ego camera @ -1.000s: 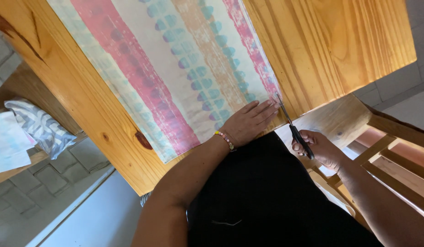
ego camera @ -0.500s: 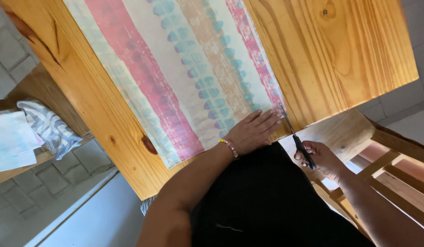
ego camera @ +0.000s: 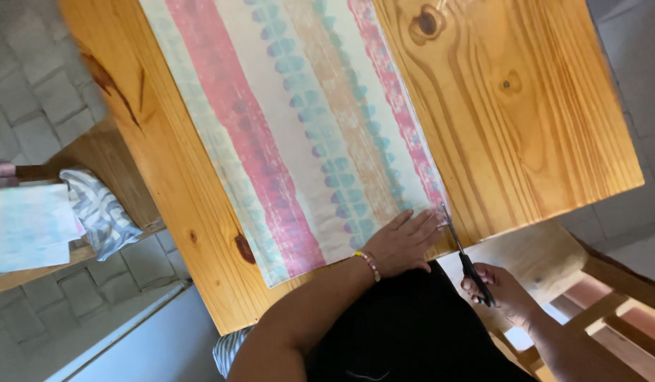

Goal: Cutting a strip of fabric with scissors on a wooden table

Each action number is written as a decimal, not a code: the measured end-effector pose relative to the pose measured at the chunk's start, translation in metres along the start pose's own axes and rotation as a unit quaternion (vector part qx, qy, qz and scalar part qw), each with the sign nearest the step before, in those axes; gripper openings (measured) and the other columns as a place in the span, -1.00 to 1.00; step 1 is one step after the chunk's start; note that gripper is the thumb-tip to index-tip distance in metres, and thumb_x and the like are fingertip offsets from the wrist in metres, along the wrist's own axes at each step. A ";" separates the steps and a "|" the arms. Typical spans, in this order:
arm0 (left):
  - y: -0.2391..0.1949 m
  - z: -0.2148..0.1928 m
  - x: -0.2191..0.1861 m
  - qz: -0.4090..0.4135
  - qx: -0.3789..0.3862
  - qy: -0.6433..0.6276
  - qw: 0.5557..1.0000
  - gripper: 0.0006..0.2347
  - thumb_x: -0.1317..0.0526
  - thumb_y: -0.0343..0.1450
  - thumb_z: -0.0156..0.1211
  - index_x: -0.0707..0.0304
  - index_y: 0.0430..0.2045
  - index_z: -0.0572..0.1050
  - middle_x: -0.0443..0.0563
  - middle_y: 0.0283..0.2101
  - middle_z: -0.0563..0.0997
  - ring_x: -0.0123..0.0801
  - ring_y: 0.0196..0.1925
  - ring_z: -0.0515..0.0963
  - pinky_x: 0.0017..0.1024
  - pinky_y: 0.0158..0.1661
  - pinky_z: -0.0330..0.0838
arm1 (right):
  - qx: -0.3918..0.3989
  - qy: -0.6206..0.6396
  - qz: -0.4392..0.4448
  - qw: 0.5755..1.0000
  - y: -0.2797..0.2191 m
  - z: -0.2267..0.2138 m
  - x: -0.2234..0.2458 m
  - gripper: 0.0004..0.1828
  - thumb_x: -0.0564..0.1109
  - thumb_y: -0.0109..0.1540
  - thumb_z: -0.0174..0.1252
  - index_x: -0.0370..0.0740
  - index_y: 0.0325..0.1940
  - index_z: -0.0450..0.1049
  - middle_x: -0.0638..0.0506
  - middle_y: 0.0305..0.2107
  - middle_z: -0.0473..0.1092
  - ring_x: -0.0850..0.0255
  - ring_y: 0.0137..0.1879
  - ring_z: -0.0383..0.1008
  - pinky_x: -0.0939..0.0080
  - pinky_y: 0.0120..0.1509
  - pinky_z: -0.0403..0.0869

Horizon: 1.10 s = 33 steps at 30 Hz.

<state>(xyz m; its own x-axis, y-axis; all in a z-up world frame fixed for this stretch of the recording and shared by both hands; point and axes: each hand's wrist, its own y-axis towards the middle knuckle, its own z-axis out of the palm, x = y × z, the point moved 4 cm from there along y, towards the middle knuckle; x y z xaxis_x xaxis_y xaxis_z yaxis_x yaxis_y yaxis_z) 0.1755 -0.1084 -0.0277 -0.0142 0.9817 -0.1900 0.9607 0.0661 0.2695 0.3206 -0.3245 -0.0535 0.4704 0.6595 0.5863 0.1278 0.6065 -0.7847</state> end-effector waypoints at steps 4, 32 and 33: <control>0.003 -0.016 -0.002 0.001 0.056 0.047 0.997 -0.24 -0.44 0.29 0.00 -0.04 0.32 0.40 -0.17 0.45 0.34 -0.38 0.48 0.29 -0.23 0.40 0.16 | 0.032 0.039 -0.023 0.998 0.013 -0.015 -0.030 -0.95 -0.32 0.19 0.17 -0.24 -0.30 0.46 0.02 -0.54 0.37 0.32 -0.47 0.24 0.28 -0.40 0.27; 0.000 -0.016 0.000 -0.007 0.022 0.046 0.999 -0.39 -0.30 0.47 -0.21 -0.01 0.33 0.37 -0.24 0.41 0.40 -0.51 0.46 0.33 -0.39 0.37 0.13 | 0.016 -0.043 0.016 0.999 0.025 -0.025 -0.029 -0.65 -0.05 0.07 0.45 -0.40 -0.27 0.59 -0.12 -0.40 0.48 0.05 -0.31 0.49 0.09 -0.15 0.38; 0.000 -0.017 0.000 -0.004 0.022 0.060 0.998 -0.38 -0.31 0.47 -0.21 -0.02 0.34 0.37 -0.26 0.41 0.39 -0.51 0.47 0.30 -0.38 0.40 0.07 | 0.026 -0.033 0.001 0.999 0.020 -0.017 -0.018 -0.66 -0.04 0.10 0.43 -0.40 -0.30 0.60 -0.11 -0.42 0.47 0.10 -0.34 0.44 0.11 -0.17 0.36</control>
<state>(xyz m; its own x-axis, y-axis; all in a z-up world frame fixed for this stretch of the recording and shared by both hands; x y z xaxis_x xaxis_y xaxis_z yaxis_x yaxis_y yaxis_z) 0.1706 -0.1049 -0.0116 -0.0523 0.9956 -0.0775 0.9715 0.0687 0.2270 0.3292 -0.3319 -0.0827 0.4115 0.6875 0.5984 0.0810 0.6263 -0.7753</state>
